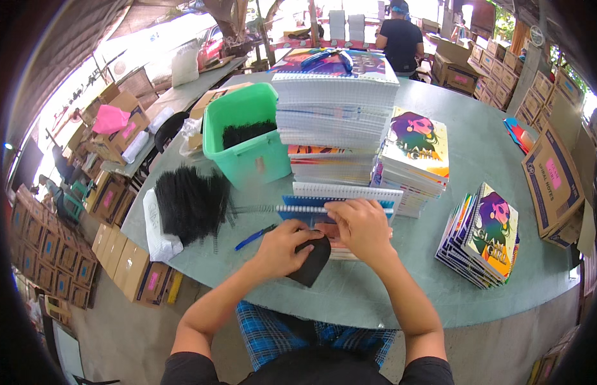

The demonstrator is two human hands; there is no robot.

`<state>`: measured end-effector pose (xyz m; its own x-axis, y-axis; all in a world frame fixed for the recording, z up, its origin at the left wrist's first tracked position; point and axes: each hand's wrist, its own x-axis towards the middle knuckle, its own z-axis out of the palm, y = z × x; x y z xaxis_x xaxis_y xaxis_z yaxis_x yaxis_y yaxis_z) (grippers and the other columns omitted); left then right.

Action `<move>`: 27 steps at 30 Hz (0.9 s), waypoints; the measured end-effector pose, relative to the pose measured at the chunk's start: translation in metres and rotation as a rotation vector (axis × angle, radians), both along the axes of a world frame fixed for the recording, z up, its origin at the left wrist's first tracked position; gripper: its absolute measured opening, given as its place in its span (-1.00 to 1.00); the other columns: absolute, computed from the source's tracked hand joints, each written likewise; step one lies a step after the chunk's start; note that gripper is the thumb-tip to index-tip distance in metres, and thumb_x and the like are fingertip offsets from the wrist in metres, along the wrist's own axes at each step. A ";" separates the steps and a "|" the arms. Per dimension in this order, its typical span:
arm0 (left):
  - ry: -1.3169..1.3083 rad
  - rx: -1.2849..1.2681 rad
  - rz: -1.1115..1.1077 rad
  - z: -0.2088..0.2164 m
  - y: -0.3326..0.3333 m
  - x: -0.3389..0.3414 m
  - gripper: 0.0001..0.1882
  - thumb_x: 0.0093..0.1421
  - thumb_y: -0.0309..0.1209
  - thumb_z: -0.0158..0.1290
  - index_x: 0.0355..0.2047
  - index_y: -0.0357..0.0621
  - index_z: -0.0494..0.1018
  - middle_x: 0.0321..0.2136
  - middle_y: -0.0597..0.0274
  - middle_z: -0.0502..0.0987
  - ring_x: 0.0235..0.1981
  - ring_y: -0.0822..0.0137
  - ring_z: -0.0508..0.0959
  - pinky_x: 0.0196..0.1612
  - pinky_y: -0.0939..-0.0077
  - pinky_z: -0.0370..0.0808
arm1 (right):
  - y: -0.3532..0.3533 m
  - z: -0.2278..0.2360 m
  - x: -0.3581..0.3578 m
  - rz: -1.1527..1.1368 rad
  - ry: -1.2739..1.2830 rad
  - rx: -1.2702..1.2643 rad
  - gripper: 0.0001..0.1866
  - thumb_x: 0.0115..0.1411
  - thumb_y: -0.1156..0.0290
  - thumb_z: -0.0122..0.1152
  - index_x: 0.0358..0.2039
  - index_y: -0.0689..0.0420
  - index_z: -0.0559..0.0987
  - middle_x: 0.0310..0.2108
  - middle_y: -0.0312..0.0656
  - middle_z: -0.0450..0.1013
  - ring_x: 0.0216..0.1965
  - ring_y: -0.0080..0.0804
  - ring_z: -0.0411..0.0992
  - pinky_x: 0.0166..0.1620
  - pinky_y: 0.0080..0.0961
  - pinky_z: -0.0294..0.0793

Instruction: The person binds notebooks by threading a spiral wire through the holes of a paper stack and using a pair of pliers to cut and secure the wire ends.

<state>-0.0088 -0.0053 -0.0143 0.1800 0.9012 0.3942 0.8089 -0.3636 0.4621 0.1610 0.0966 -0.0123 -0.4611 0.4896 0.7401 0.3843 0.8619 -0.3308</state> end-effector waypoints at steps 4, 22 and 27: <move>-0.292 0.389 0.348 0.042 0.005 0.006 -0.72 -0.06 -0.52 0.14 -0.26 -0.09 0.52 -0.33 0.11 0.46 -0.25 0.15 0.49 -0.15 0.37 0.43 | 0.003 0.021 0.042 -0.132 -0.156 -0.185 -0.85 -0.03 0.33 0.29 -0.46 0.12 0.61 -0.51 -0.26 0.53 -0.45 -0.40 0.47 -0.31 -0.45 0.38; -0.196 0.212 0.161 0.017 0.030 0.020 -0.71 -0.06 -0.53 0.12 -0.25 -0.09 0.53 -0.40 0.19 0.44 -0.28 0.22 0.48 -0.21 0.35 0.44 | 0.016 -0.020 0.055 0.280 0.449 -0.959 -0.82 0.03 0.54 0.26 -0.30 0.24 0.60 -0.44 -0.28 0.53 -0.43 -0.65 0.44 -0.33 -0.68 0.42; -0.247 0.368 0.268 0.050 0.029 0.019 -0.72 -0.05 -0.58 0.11 -0.26 -0.16 0.52 -0.37 0.09 0.45 -0.25 0.21 0.49 -0.16 0.41 0.42 | 0.029 -0.025 0.053 0.278 0.438 -0.840 -0.83 0.03 0.53 0.25 -0.31 0.22 0.60 -0.43 -0.29 0.54 -0.44 -0.66 0.44 -0.37 -0.68 0.41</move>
<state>0.0105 0.0241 0.0360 -0.1764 0.6966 0.6954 0.7791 -0.3329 0.5312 0.2143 0.1260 -0.0369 -0.4074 0.8498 0.3343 -0.0989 0.3229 -0.9413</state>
